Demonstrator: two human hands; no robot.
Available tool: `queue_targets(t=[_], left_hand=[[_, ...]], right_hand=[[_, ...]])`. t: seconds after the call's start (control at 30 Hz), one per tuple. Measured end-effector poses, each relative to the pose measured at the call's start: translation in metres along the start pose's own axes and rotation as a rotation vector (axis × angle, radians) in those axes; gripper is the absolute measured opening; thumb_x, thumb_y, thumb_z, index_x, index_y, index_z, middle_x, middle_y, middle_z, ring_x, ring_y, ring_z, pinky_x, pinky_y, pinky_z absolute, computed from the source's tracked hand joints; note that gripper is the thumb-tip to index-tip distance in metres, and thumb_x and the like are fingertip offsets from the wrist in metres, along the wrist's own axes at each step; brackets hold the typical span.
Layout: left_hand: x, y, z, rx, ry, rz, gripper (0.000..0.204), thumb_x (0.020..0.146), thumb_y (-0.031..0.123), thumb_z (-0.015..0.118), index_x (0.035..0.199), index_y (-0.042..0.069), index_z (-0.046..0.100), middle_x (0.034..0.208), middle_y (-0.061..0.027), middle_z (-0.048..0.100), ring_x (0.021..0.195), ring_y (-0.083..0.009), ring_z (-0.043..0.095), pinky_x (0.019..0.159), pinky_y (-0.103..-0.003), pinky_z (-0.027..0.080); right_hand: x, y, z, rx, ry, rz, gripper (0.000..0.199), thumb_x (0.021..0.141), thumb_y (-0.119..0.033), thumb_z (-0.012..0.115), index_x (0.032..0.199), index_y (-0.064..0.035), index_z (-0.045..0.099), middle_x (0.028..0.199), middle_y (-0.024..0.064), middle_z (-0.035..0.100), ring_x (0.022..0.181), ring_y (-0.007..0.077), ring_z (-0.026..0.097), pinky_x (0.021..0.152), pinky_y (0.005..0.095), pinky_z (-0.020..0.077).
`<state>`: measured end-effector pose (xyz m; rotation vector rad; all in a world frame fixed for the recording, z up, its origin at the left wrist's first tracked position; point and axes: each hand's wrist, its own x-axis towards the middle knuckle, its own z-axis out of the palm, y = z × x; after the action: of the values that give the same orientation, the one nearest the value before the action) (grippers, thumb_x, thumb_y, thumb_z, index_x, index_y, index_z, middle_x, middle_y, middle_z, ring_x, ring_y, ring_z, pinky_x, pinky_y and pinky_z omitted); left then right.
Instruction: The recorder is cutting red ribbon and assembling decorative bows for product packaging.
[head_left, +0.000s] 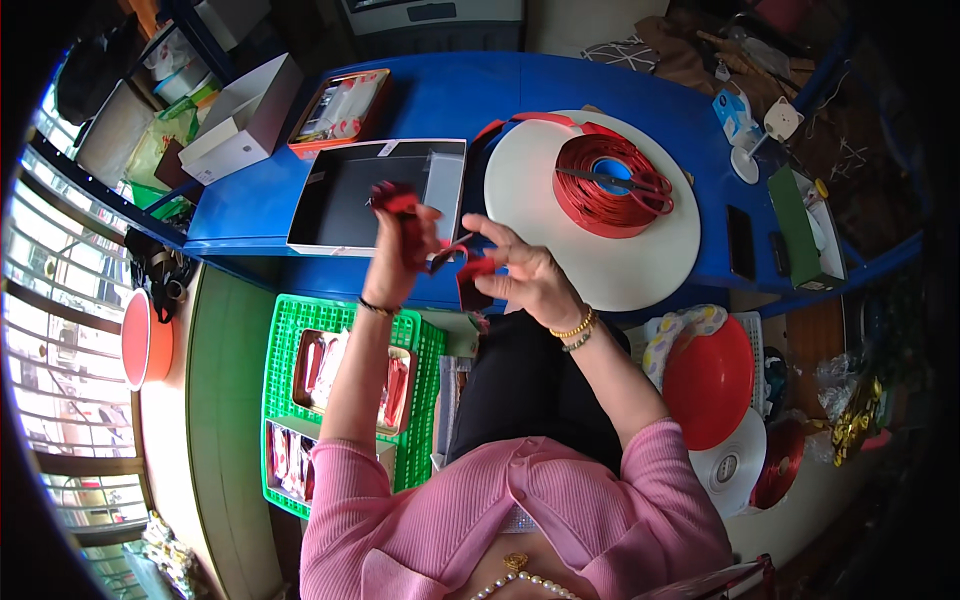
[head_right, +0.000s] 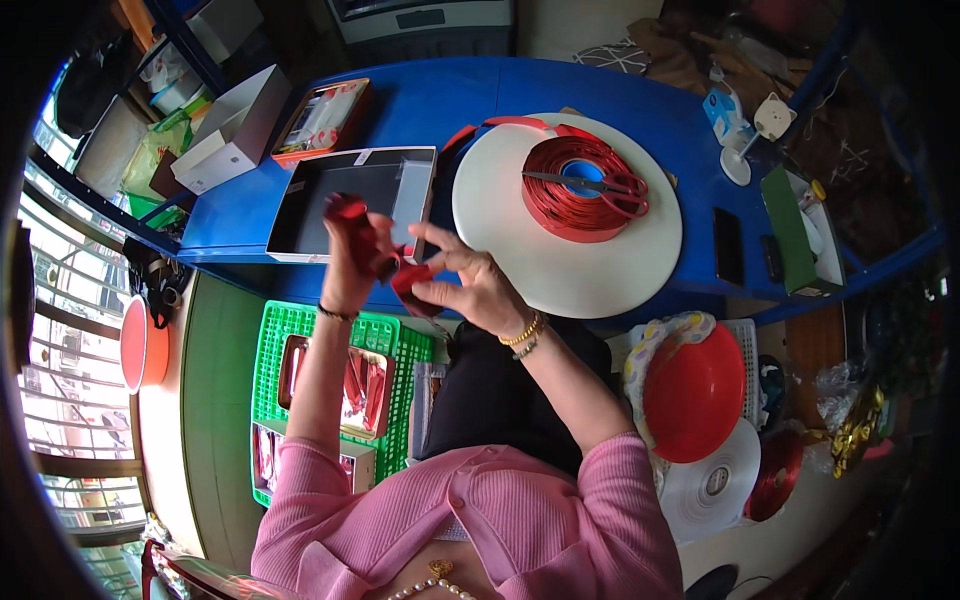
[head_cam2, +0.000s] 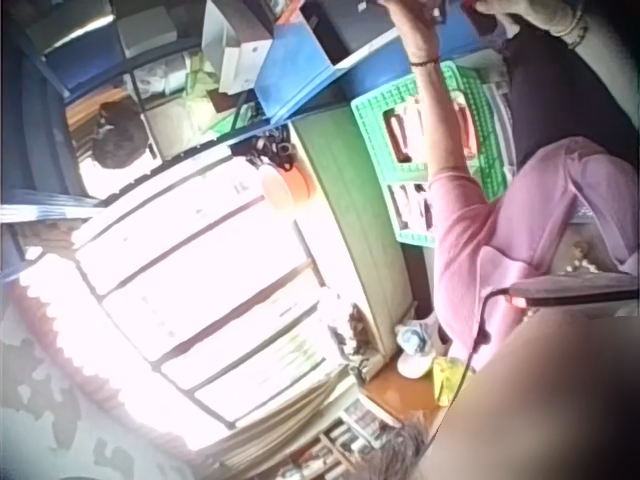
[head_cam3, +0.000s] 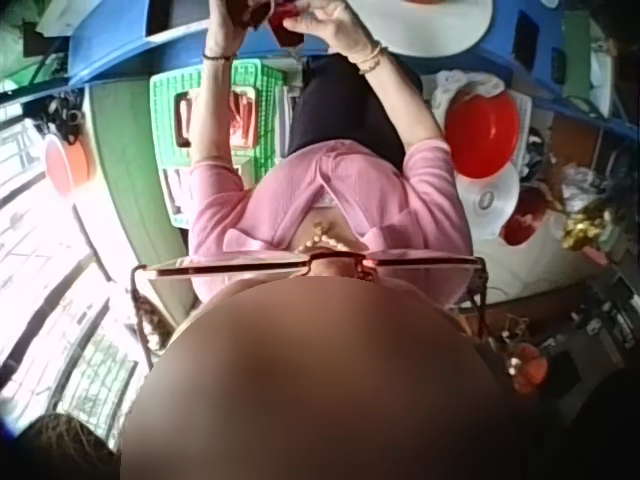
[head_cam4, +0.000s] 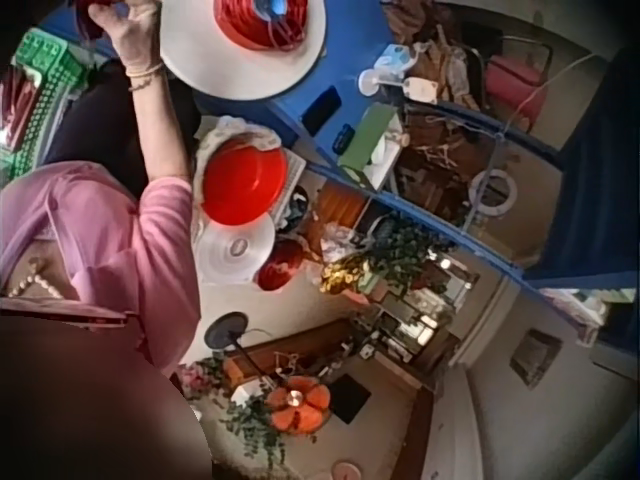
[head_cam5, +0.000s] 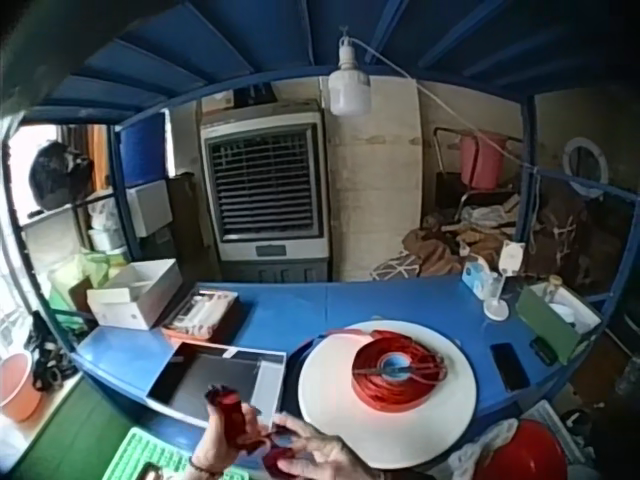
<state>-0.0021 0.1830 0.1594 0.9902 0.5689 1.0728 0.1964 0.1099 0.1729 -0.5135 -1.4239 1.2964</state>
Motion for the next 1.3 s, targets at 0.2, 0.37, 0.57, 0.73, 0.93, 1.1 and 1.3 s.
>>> queue_targets(t=[0.2, 0.37, 0.57, 0.73, 0.93, 1.1, 1.3], left_hand=[[-0.031, 0.0, 0.061, 0.394, -0.236, -0.122, 0.039, 0.085, 0.021, 0.065, 0.115, 0.004, 0.047, 0.092, -0.0015, 0.053, 0.078, -0.0068, 0.051, 0.067, -0.022, 0.043], [-0.022, 0.002, 0.062, 0.453, -0.236, -0.044, 0.018, 0.093, 0.016, 0.05, 0.1, 0.0, 0.054, 0.085, -0.0025, 0.058, 0.083, -0.0089, 0.054, 0.072, -0.024, 0.044], [-0.006, 0.019, 0.044, 0.196, -0.021, -0.103, 0.026, 0.096, 0.025, 0.041, 0.09, 0.002, 0.051, 0.083, -0.0095, 0.059, 0.079, -0.0186, 0.059, 0.075, -0.031, 0.046], [0.005, 0.036, 0.031, 0.049, -0.011, -0.019, 0.027, 0.097, 0.028, 0.038, 0.086, 0.005, 0.047, 0.067, -0.0042, 0.046, 0.057, -0.0152, 0.046, 0.07, -0.036, 0.048], [0.02, 0.092, 0.013, 0.024, -0.01, 0.155, 0.028, 0.097, 0.029, 0.038, 0.085, 0.005, 0.048, 0.066, -0.0022, 0.043, 0.057, -0.0122, 0.041, 0.065, -0.033, 0.045], [0.024, 0.104, -0.021, 0.178, 0.134, 0.244, 0.026, 0.095, 0.027, 0.041, 0.082, 0.005, 0.049, 0.066, -0.0016, 0.043, 0.054, -0.0103, 0.038, 0.063, -0.029, 0.041], [0.013, 0.032, -0.05, 0.318, 0.222, 0.041, 0.037, 0.092, 0.041, 0.045, 0.079, 0.007, 0.053, 0.057, 0.0026, 0.041, 0.044, -0.0071, 0.034, 0.046, -0.023, 0.033]], right_hand=[[0.014, 0.006, -0.003, 0.082, 0.174, 0.114, 0.014, 0.08, -0.006, 0.064, 0.094, -0.0034, 0.067, 0.139, 0.0101, 0.039, 0.123, 0.021, 0.042, 0.103, 0.0341, 0.0306], [0.013, 0.011, 0.0, 0.244, 0.253, 0.141, 0.046, 0.084, -0.021, 0.064, 0.122, 0.0003, 0.047, 0.129, 0.0125, 0.044, 0.122, 0.0207, 0.04, 0.102, 0.0343, 0.0318], [-0.025, 0.064, 0.021, -0.576, 0.095, 0.217, 0.074, 0.073, -0.029, 0.075, 0.131, -0.0044, 0.035, 0.125, 0.0116, 0.047, 0.115, 0.021, 0.047, 0.099, 0.0338, 0.0337], [-0.044, 0.115, 0.04, -0.237, 0.232, 0.363, 0.037, 0.077, -0.008, 0.068, 0.106, -0.0001, 0.048, 0.101, 0.0108, 0.061, 0.089, 0.013, 0.06, 0.075, 0.0272, 0.0482], [-0.025, 0.101, 0.037, -0.004, 0.079, 0.44, 0.007, 0.086, -0.005, 0.06, 0.09, -0.0015, 0.055, 0.089, 0.0032, 0.062, 0.082, 0.0061, 0.059, 0.074, 0.0206, 0.0481], [-0.02, 0.054, 0.037, 0.112, -0.136, 0.491, 0.015, 0.084, -0.004, 0.061, 0.097, 0.0037, 0.057, 0.087, 0.0049, 0.064, 0.081, 0.0084, 0.06, 0.074, 0.0224, 0.0498], [-0.01, 0.02, 0.025, 0.18, -0.149, 0.285, 0.014, 0.08, 0.002, 0.063, 0.093, 0.0026, 0.059, 0.129, 0.0133, 0.044, 0.119, 0.0201, 0.043, 0.101, 0.0338, 0.0337]])
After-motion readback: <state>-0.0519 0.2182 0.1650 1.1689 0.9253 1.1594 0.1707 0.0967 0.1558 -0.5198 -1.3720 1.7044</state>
